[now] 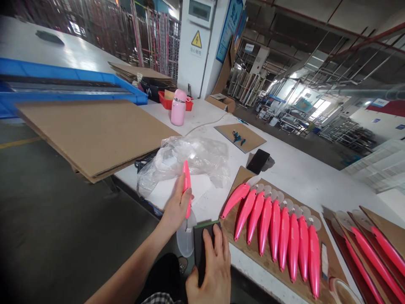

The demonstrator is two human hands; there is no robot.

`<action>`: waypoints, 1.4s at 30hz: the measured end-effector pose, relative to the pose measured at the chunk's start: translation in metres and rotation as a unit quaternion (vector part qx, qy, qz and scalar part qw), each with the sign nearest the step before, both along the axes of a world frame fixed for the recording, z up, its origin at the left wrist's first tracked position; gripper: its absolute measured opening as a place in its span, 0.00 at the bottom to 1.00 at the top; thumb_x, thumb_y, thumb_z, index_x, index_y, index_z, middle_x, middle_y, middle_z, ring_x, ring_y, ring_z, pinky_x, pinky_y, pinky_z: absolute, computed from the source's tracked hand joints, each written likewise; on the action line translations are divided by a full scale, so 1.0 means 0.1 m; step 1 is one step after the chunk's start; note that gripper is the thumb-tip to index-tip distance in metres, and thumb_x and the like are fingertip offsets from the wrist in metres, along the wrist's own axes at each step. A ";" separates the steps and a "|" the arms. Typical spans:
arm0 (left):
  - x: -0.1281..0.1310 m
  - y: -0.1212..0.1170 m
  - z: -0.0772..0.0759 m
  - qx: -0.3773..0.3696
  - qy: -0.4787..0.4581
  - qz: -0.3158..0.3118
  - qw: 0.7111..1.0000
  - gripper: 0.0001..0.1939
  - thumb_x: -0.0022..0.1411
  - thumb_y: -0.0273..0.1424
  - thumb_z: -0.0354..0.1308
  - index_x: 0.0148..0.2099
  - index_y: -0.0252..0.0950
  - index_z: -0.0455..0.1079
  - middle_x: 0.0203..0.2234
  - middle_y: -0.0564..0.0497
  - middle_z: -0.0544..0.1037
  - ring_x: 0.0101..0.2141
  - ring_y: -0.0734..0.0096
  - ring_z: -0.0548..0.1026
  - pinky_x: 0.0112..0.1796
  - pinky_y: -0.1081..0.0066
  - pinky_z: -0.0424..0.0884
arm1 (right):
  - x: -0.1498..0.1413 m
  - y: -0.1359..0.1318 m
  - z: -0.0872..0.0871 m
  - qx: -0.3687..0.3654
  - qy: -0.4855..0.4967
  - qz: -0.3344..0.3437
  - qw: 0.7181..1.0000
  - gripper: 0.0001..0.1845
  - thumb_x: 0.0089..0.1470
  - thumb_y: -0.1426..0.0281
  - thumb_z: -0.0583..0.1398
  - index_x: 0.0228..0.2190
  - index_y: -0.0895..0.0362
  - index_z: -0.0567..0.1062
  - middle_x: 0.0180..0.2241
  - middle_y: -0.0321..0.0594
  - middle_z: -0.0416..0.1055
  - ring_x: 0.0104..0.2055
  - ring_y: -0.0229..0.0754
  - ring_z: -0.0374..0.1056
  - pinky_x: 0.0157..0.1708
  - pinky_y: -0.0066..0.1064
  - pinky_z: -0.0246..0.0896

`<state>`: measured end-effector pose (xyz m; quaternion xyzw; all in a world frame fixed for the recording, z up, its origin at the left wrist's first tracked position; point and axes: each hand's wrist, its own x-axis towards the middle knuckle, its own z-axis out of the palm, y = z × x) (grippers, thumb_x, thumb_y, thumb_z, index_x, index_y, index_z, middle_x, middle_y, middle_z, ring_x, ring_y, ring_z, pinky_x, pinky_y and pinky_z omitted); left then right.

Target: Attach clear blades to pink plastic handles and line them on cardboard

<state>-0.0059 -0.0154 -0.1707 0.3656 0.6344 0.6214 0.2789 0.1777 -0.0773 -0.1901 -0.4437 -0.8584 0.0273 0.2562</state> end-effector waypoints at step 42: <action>-0.01 -0.07 0.10 -0.065 0.096 -0.052 0.992 0.29 0.69 0.41 0.37 0.69 0.38 0.42 0.55 0.41 0.69 0.55 0.52 0.67 0.54 0.53 0.62 | -0.05 0.17 0.27 -0.016 -0.042 0.054 0.998 0.38 0.39 0.83 0.52 0.55 0.58 0.63 0.62 0.46 0.54 0.65 0.58 0.47 0.56 0.57 0.58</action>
